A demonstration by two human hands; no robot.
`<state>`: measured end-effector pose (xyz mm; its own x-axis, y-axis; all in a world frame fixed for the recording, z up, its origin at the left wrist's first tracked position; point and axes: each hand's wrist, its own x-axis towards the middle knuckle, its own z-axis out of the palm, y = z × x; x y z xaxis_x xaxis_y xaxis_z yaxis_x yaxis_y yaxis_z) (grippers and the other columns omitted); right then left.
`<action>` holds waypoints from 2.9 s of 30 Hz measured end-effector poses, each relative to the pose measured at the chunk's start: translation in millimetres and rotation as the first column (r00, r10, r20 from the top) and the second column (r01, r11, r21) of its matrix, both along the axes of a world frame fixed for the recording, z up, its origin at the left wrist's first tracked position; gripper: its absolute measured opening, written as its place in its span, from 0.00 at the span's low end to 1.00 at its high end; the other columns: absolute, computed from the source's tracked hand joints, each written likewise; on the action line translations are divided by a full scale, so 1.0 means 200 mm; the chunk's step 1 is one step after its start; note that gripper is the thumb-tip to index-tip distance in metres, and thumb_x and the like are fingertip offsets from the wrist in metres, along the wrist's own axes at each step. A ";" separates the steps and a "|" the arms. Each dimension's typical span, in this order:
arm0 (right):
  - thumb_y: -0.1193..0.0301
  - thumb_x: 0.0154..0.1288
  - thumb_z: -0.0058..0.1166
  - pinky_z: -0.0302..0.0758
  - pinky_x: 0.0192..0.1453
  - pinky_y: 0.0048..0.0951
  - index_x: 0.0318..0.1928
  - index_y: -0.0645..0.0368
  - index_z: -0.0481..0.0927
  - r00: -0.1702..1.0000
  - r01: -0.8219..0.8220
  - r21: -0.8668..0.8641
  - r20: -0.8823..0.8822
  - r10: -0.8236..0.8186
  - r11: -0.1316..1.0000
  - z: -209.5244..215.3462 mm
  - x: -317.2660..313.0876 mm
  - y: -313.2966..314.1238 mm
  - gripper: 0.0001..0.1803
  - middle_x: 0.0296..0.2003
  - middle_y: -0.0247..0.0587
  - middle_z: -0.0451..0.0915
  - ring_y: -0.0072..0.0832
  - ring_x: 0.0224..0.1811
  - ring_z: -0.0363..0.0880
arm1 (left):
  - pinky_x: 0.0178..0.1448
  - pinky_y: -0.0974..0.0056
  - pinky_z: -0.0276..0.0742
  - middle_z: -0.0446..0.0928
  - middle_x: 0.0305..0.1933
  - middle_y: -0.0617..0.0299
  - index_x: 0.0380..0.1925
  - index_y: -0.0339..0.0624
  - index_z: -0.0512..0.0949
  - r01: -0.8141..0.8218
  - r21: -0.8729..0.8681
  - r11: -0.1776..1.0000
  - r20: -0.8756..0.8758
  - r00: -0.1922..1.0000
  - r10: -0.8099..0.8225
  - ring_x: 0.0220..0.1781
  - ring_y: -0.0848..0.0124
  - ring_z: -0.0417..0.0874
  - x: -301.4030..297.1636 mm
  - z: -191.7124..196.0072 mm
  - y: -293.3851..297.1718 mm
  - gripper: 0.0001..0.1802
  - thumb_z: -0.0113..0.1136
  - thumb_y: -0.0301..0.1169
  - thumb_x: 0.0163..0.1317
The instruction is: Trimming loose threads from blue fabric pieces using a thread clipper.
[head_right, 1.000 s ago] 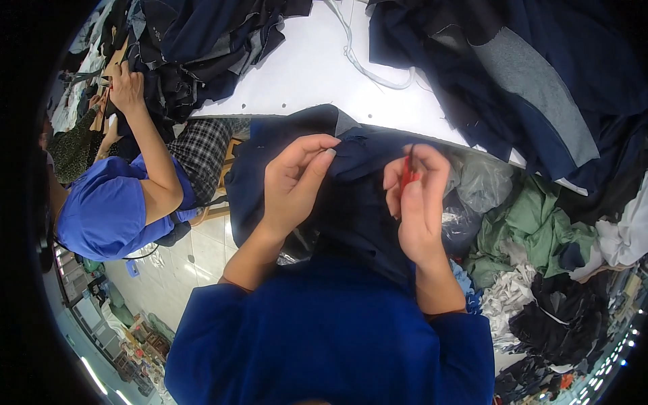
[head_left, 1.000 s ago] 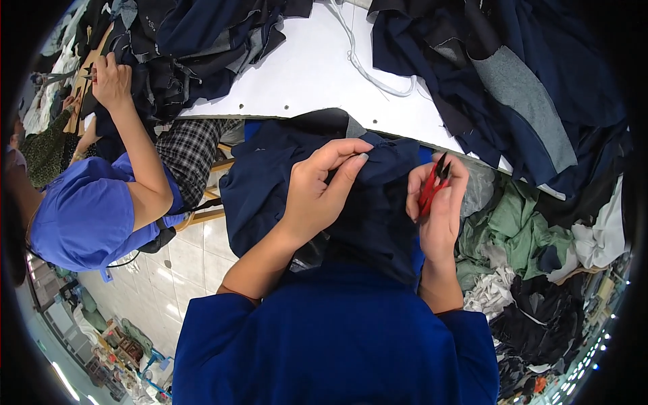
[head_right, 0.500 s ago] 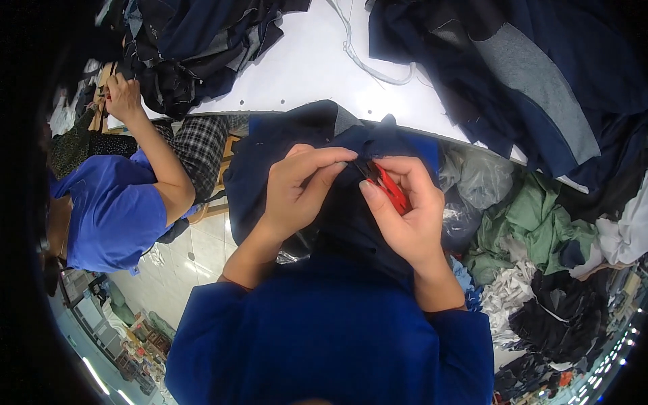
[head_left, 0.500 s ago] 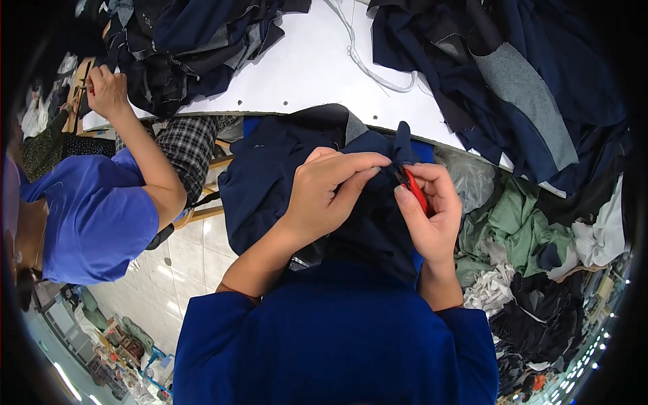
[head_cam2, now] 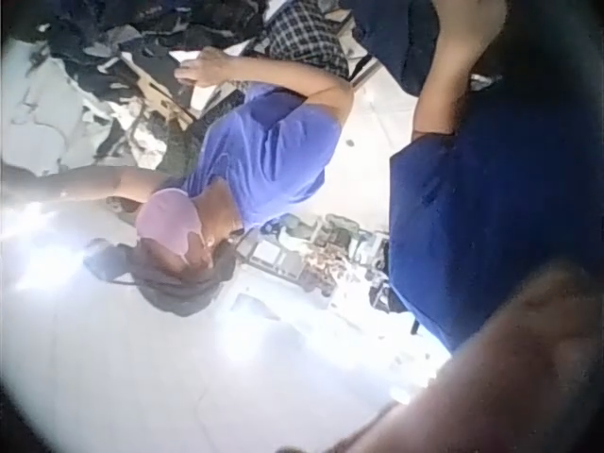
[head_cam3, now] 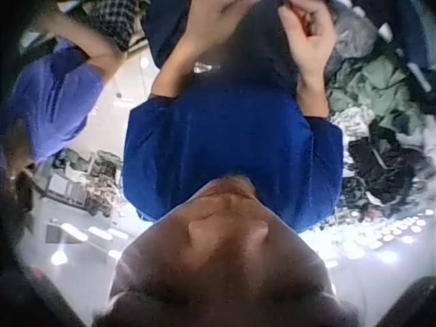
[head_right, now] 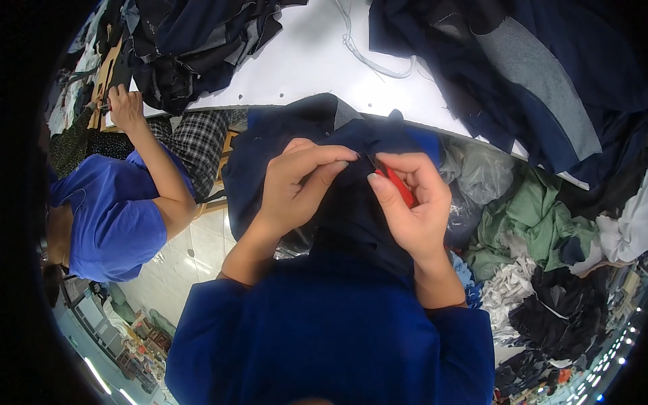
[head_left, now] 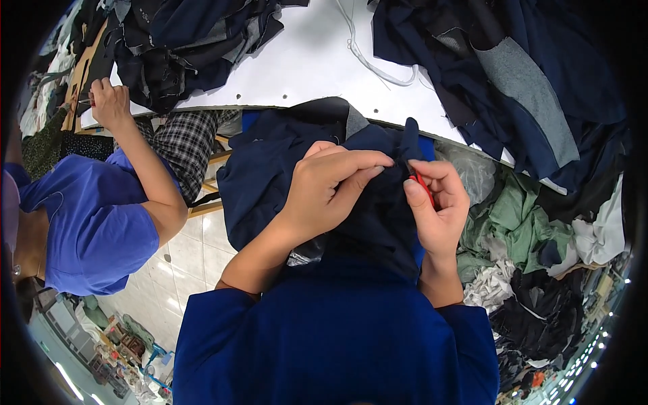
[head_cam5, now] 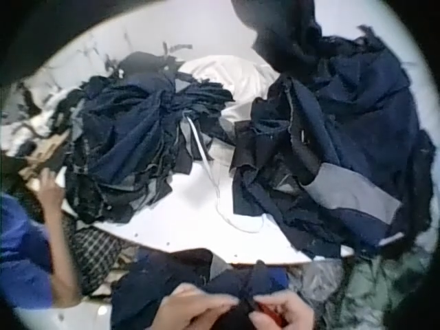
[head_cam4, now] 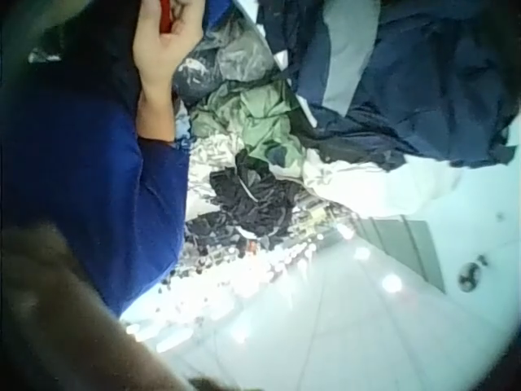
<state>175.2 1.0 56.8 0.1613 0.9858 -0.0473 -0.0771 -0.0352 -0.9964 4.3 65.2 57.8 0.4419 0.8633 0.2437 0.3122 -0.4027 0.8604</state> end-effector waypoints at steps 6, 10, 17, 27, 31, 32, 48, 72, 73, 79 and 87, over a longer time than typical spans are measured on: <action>0.76 0.54 0.61 0.65 0.43 0.13 0.62 0.67 0.61 0.923 -0.222 -0.011 -0.323 0.207 0.975 0.05 0.05 0.01 0.35 0.39 0.35 0.75 0.15 0.39 0.71 | 0.33 0.81 0.62 0.78 0.30 0.67 0.46 0.36 0.76 0.204 -0.470 0.859 0.335 0.941 -0.040 0.30 0.85 0.72 0.01 0.02 -0.03 0.12 0.54 0.20 0.61; 0.79 0.58 0.57 0.62 0.32 0.11 0.38 0.67 0.76 0.971 -0.118 -0.119 -0.222 0.090 0.986 0.04 0.02 -0.01 0.07 0.28 0.27 0.74 0.10 0.28 0.68 | 0.39 0.80 0.66 0.76 0.30 0.64 0.57 0.35 0.64 0.306 -0.461 0.833 0.348 0.926 -0.148 0.33 0.83 0.74 -0.02 0.05 -0.02 0.23 0.53 0.19 0.61; 0.79 0.57 0.57 0.54 0.26 0.10 0.40 0.66 0.76 0.969 -0.082 -0.146 -0.244 0.044 0.986 0.03 0.04 -0.03 0.09 0.25 0.24 0.72 0.06 0.23 0.61 | 0.35 0.79 0.65 0.77 0.31 0.64 0.59 0.37 0.61 0.245 -0.474 0.846 0.514 0.857 0.039 0.31 0.84 0.73 0.03 0.04 -0.04 0.25 0.55 0.20 0.61; 0.79 0.57 0.57 0.63 0.33 0.10 0.40 0.67 0.76 0.943 -0.041 -0.129 -0.332 -0.004 0.991 0.09 0.02 -0.03 0.10 0.30 0.28 0.76 0.09 0.29 0.69 | 0.37 0.77 0.69 0.78 0.31 0.61 0.58 0.35 0.61 0.183 -0.353 0.918 0.507 0.862 0.023 0.32 0.81 0.76 0.07 0.05 -0.05 0.26 0.56 0.18 0.60; 0.79 0.57 0.57 0.63 0.33 0.09 0.39 0.66 0.76 0.944 0.003 -0.152 -0.327 -0.053 0.988 0.09 -0.01 -0.03 0.09 0.30 0.28 0.76 0.09 0.28 0.69 | 0.38 0.77 0.69 0.78 0.31 0.61 0.58 0.34 0.61 0.172 -0.341 0.924 0.517 0.856 0.032 0.32 0.81 0.76 0.07 0.05 -0.06 0.26 0.56 0.18 0.60; 0.79 0.57 0.57 0.63 0.33 0.09 0.40 0.66 0.76 0.944 0.008 -0.151 -0.325 -0.058 0.988 0.09 -0.01 -0.03 0.09 0.30 0.28 0.76 0.09 0.28 0.69 | 0.38 0.77 0.69 0.78 0.31 0.61 0.57 0.34 0.61 0.161 -0.344 0.925 0.516 0.855 0.043 0.32 0.81 0.76 0.07 0.05 -0.06 0.26 0.56 0.18 0.60; 0.79 0.57 0.57 0.58 0.29 0.07 0.40 0.65 0.76 0.951 0.044 -0.173 -0.294 -0.094 0.984 0.09 -0.02 -0.02 0.10 0.29 0.26 0.75 0.06 0.25 0.65 | 0.44 0.78 0.68 0.79 0.35 0.58 0.59 0.34 0.59 0.209 -0.374 0.904 0.506 0.863 0.010 0.37 0.80 0.77 0.04 0.04 -0.05 0.27 0.54 0.16 0.59; 0.79 0.60 0.51 0.64 0.43 0.15 0.57 0.69 0.61 0.993 0.113 0.131 -0.048 -0.108 0.985 0.08 -0.04 -0.04 0.25 0.40 0.39 0.75 0.16 0.37 0.69 | 0.50 0.74 0.70 0.80 0.39 0.52 0.64 0.33 0.50 0.154 -0.390 0.908 0.576 0.810 0.110 0.42 0.75 0.79 0.05 0.02 -0.02 0.32 0.50 0.19 0.63; 0.80 0.59 0.53 0.65 0.44 0.14 0.55 0.69 0.64 0.989 0.130 0.123 0.056 -0.137 0.984 0.09 -0.05 -0.04 0.23 0.40 0.39 0.76 0.16 0.37 0.70 | 0.50 0.74 0.70 0.80 0.39 0.52 0.64 0.33 0.50 0.154 -0.390 0.908 0.575 0.810 0.110 0.42 0.75 0.79 0.04 0.03 -0.02 0.32 0.50 0.19 0.63; 0.82 0.52 0.60 0.74 0.41 0.20 0.47 0.68 0.75 0.927 0.061 0.249 0.345 -0.148 0.967 0.07 -0.04 -0.02 0.19 0.38 0.46 0.80 0.23 0.35 0.79 | 0.52 0.72 0.71 0.80 0.38 0.52 0.64 0.33 0.51 0.146 -0.387 0.910 0.594 0.794 0.126 0.43 0.74 0.80 0.05 0.02 -0.03 0.31 0.50 0.19 0.62; 0.83 0.51 0.60 0.74 0.41 0.19 0.47 0.68 0.76 0.923 0.058 0.253 0.354 -0.148 0.966 0.05 -0.04 -0.01 0.20 0.38 0.45 0.80 0.23 0.34 0.79 | 0.52 0.72 0.72 0.80 0.38 0.51 0.63 0.32 0.52 0.142 -0.386 0.911 0.563 0.819 0.111 0.43 0.73 0.81 0.05 0.03 -0.02 0.30 0.51 0.19 0.62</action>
